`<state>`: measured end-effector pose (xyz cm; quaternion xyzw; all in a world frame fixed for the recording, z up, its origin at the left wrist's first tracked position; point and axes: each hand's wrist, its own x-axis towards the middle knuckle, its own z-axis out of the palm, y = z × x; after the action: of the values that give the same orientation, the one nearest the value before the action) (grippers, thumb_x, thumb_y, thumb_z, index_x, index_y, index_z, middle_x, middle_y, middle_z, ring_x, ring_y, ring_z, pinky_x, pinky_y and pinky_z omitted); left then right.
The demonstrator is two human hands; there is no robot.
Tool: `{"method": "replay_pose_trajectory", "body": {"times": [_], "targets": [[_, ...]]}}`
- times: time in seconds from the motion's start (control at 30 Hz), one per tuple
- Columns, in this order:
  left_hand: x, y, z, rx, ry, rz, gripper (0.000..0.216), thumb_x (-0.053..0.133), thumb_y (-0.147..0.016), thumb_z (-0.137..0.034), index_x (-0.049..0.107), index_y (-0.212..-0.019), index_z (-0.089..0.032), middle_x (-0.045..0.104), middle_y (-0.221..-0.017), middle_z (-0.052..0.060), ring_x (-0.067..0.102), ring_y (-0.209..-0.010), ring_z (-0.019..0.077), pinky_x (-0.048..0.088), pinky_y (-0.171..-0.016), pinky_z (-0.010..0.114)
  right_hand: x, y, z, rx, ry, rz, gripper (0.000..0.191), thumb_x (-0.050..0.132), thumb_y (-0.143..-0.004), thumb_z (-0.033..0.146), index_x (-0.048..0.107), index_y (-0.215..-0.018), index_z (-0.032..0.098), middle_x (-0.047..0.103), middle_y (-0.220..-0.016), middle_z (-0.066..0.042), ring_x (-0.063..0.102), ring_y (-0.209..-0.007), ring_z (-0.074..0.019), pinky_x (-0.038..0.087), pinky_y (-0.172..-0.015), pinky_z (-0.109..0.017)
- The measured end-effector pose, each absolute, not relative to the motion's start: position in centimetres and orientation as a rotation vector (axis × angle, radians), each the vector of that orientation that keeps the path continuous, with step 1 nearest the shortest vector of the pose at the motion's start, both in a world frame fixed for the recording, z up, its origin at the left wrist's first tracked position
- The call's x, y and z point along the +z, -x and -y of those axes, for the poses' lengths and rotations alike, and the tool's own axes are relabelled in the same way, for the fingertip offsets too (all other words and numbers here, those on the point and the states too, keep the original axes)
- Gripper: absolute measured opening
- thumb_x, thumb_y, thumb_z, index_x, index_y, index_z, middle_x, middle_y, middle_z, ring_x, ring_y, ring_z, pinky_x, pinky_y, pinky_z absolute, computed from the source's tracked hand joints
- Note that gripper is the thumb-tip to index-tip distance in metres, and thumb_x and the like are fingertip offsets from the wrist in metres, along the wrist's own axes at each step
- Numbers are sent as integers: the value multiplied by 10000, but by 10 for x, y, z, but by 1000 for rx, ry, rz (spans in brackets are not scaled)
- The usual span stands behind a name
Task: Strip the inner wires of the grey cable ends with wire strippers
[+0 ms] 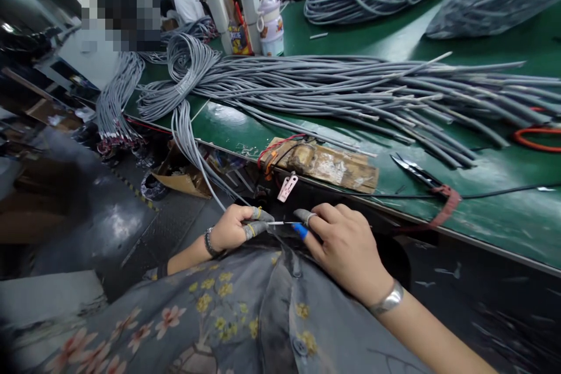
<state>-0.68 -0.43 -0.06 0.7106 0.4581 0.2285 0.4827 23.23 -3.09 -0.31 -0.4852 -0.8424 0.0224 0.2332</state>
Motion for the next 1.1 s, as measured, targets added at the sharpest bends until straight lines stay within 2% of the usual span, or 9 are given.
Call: {"method": "replay_pose_trajectory", "body": {"times": [0.27, 0.5, 0.6, 0.7, 0.83, 1.03, 1.1], "targets": [[2, 9, 2, 503, -1625, -1101, 295, 664, -783, -330, 742, -953, -101, 747, -852, 82, 662, -719, 152, 517, -696, 223, 10, -220, 33, -202, 1337, 2396, 364, 433, -927, 323, 627, -641, 208, 615, -744, -70, 423, -658, -194, 251, -633, -349], [-2, 8, 2, 510, -1498, -1073, 359, 700, -744, -399, 734, -906, -81, 727, -797, 80, 624, -663, 131, 492, -653, 220, 11, -216, 34, -197, 1343, 2412, 302, 473, -905, 271, 626, -651, 209, 602, -714, -64, 436, -658, -199, 250, -620, -349], [-2, 9, 1, 510, -1400, -1055, 457, 737, -690, -488, 733, -895, -80, 721, -783, 88, 633, -665, 144, 506, -662, 239, 3, -218, 32, -11, 1307, 2397, 314, 460, -910, 285, 625, -654, 208, 603, -716, -63, 458, -643, -190, 272, -592, -337], [0, 10, 2, 525, -1354, -1032, 513, 764, -636, -534, 733, -873, -80, 721, -787, 97, 644, -683, 155, 518, -678, 250, -11, -217, 31, 390, 1265, 2291, 351, 416, -934, 333, 622, -678, 210, 606, -727, -60, 513, -647, -174, 352, -591, -306], [2, 8, 4, 527, -1392, -1014, 523, 748, -657, -536, 728, -890, -68, 721, -775, 101, 639, -656, 146, 517, -642, 238, -23, -210, 32, 791, 1319, 2057, 396, 360, -941, 421, 570, -667, 227, 574, -680, -47, 546, -616, -167, 429, -563, -276], [-3, 6, 6, 594, -1657, -1044, 388, 715, -721, -452, 712, -860, -90, 718, -777, 80, 641, -655, 131, 506, -635, 209, -14, -209, 35, 680, 1509, 2217, 260, 393, -868, 292, 564, -688, 216, 567, -682, -33, 537, -588, -150, 366, -514, -244], [-7, 7, 6, 634, -1723, -1074, 318, 710, -729, -405, 700, -822, -100, 714, -764, 71, 640, -640, 122, 497, -611, 195, -9, -211, 33, 841, 1413, 2301, 282, 403, -870, 315, 555, -656, 212, 567, -659, -26, 533, -581, -147, 369, -529, -241]]}}
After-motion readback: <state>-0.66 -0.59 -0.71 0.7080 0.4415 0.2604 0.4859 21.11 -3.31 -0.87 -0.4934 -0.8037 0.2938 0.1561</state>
